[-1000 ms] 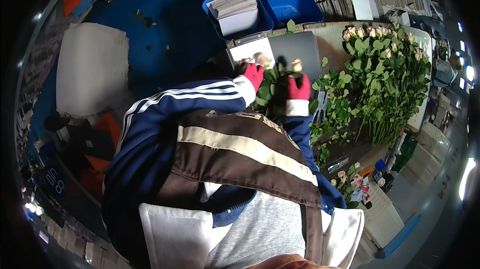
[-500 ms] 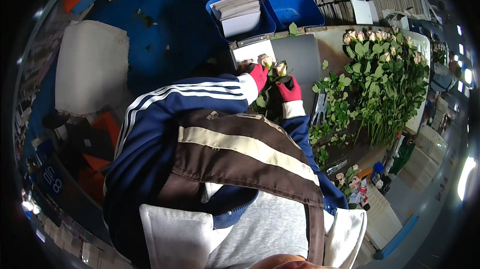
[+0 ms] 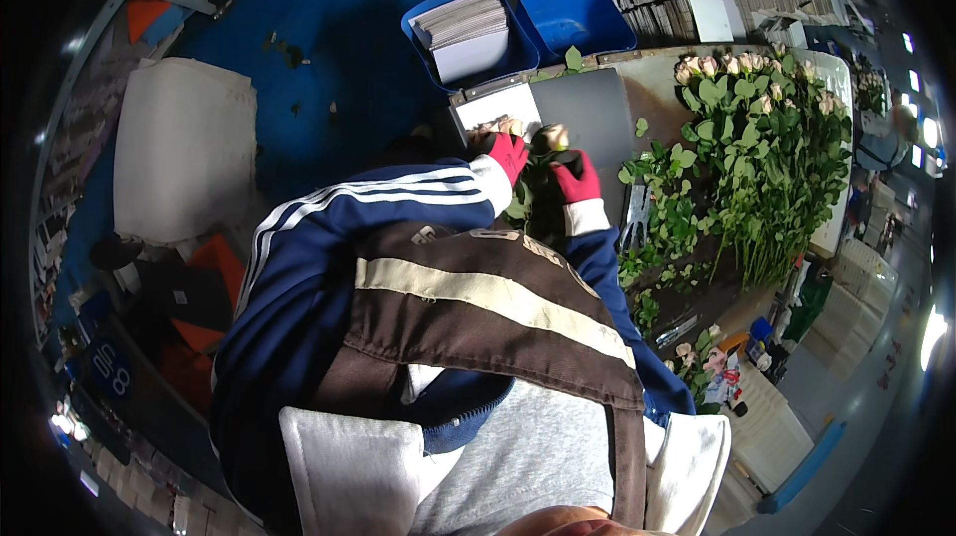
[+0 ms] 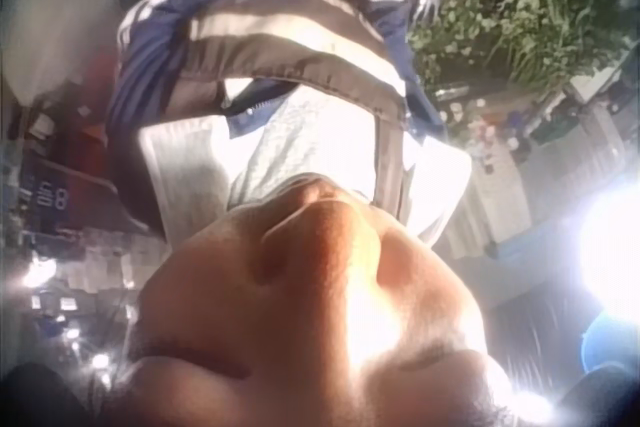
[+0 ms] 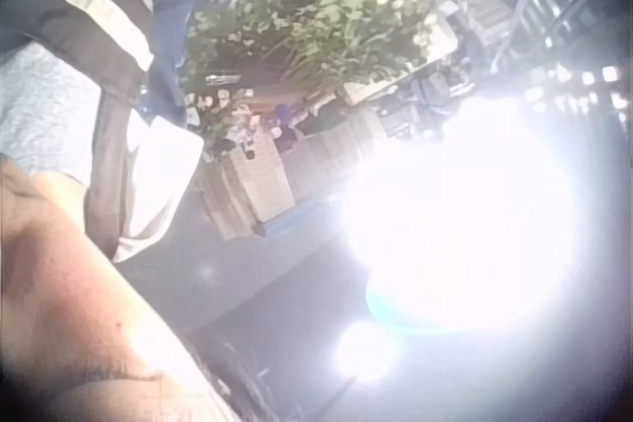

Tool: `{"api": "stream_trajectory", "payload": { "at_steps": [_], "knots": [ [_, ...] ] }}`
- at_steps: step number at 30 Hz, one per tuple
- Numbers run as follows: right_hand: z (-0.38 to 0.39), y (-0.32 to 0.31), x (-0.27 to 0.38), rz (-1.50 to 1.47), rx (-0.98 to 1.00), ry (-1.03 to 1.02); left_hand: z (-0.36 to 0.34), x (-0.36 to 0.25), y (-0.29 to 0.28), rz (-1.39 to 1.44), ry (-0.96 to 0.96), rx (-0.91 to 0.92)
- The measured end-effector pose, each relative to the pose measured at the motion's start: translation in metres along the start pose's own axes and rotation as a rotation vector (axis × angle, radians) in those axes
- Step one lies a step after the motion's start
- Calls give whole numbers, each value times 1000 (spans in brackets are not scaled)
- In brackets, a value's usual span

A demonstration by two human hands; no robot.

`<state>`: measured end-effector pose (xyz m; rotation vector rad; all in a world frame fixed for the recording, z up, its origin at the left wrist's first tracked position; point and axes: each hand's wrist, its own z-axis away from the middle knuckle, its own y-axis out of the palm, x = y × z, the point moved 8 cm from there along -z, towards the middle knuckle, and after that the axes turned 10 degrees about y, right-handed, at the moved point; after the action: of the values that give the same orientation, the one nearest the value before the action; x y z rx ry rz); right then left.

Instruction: The person wraps individual white roses in white paper and places them into a blue bin. They repeatedly pick up roses, fold paper around them, and deposit the wrapped flowers into the bin.

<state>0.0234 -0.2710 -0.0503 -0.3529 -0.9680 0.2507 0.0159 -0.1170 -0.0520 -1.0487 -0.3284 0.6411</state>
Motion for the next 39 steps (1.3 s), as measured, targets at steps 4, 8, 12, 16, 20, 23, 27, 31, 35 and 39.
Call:
{"api": "stream_trajectory", "payload": {
  "at_steps": [4,8,12,16,20,23,27,31,35,39],
  "knots": [
    [13,-49,19,-52,-378,-166,1,1,-6,31,26,72],
    [33,-19,64,455,-361,-295,-1,1,-5,-13,17,-6],
    [14,11,33,808,-176,-166,-5,1,-8,-89,52,-165],
    [20,-22,36,498,-369,-236,-11,-5,-13,-138,201,-48],
    [50,-92,56,487,-620,-287,-13,-3,-12,-257,189,4],
    [56,-87,74,500,-496,-235,-13,-3,-8,-233,183,-71],
    [44,-1,86,385,-267,-319,-17,-5,-1,-114,185,-103],
    [2,34,30,527,-166,-285,-8,-6,-10,-187,159,-186],
    [-4,46,29,538,-134,-329,10,14,-20,182,101,-193],
    [-14,59,3,736,-31,-359,35,19,-63,281,258,-550]
  ]
}}
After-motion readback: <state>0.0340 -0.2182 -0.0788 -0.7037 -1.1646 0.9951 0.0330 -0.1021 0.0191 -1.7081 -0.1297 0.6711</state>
